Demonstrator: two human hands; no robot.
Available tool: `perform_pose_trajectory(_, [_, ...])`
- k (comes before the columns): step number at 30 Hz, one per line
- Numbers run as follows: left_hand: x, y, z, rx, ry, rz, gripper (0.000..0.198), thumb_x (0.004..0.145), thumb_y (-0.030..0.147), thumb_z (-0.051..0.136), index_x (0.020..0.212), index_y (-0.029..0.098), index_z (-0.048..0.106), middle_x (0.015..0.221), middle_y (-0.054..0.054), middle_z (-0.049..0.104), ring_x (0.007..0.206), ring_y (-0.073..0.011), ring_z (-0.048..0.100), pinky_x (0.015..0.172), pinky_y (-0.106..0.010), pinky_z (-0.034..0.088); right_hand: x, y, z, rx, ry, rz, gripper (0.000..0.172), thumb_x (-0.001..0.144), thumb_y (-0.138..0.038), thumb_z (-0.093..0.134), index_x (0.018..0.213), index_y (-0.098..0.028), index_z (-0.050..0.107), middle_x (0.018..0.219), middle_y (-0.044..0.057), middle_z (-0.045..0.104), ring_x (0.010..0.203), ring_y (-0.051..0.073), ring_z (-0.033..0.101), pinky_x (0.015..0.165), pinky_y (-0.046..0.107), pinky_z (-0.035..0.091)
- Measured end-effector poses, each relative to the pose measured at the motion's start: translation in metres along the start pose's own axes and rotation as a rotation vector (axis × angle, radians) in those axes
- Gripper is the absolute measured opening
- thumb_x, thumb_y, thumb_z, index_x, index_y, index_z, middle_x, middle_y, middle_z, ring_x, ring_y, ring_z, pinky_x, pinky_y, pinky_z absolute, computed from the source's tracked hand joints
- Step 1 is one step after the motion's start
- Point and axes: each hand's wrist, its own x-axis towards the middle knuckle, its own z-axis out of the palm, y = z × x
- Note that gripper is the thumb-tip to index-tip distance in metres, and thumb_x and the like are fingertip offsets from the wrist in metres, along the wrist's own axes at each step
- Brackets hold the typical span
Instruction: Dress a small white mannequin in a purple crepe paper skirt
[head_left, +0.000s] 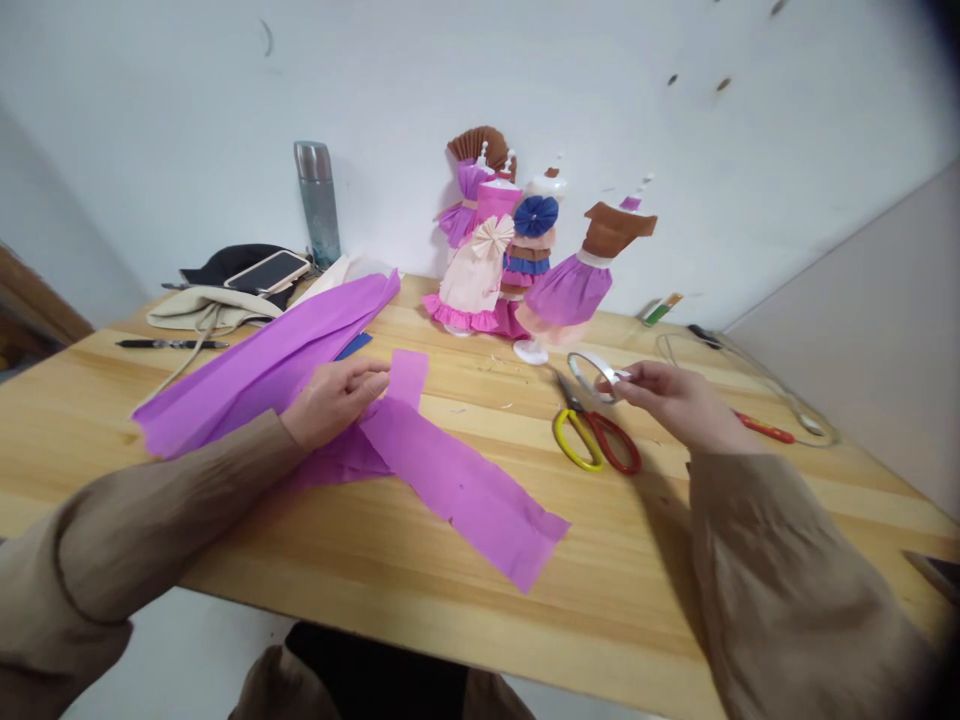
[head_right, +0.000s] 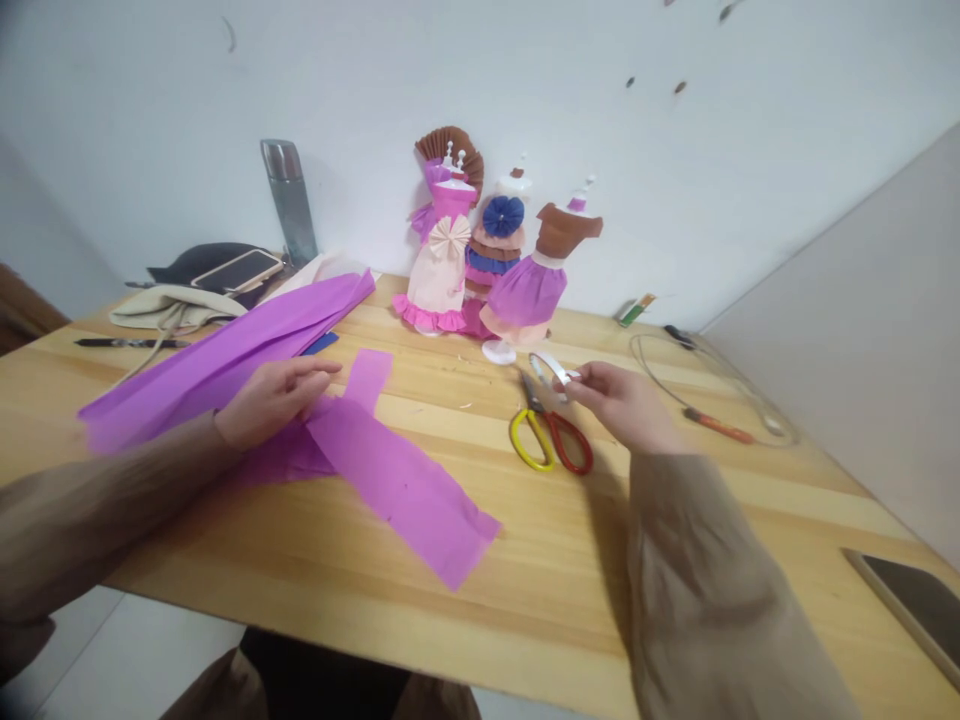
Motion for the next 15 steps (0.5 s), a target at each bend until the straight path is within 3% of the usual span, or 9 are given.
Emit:
perform_pose_trajectory(3, [-0.001,0.000,-0.001,0.052,0.059,0.027,0.053,0.087,0.051,0.046,0.113,0.011,0.069,0.048,0.006,0.049,0.049,-0.0121,0.048,0.053,-0.023,0.038,-0.006,-0.016,0.006,0.239,-0.041,0.063,0.034,0.071,-0.053,0.072,0.079,-0.021,0.064,0.083,0.010,0.075,0.080,0.023,0.069,0.078,0.035,0.053])
perform_pose_trajectory(7, [-0.002,0.000,0.000,0.067,0.070,0.046,0.052,0.088,0.049,0.045,0.114,0.011,0.069,0.048,0.006,0.049,0.051,-0.0125,0.048,0.053,-0.023,0.038,-0.008,-0.027,0.009,0.492,0.048,0.145,0.044,0.067,-0.043,0.077,0.101,-0.021,0.062,0.069,0.003,0.066,0.068,0.019,0.064,0.075,0.038,0.054])
perform_pose_trajectory(9, [-0.003,0.001,0.000,0.058,0.060,0.050,0.048,0.089,0.047,0.046,0.113,0.012,0.069,0.049,0.006,0.049,0.051,-0.0121,0.048,0.053,-0.023,0.038,-0.007,-0.029,0.008,0.600,0.077,0.167,0.045,0.066,-0.042,0.076,0.103,-0.022,0.059,0.065,0.001,0.061,0.065,0.020,0.063,0.073,0.041,0.055])
perform_pose_trajectory(15, [-0.005,0.000,0.001,0.029,0.089,0.089,0.047,0.090,0.045,0.045,0.115,0.013,0.069,0.049,0.007,0.046,0.052,-0.0116,0.048,0.053,-0.022,0.037,-0.013,-0.042,0.014,0.716,0.061,0.099,0.044,0.066,-0.044,0.079,0.103,-0.023,0.067,0.070,0.002,0.065,0.068,0.020,0.066,0.081,0.044,0.056])
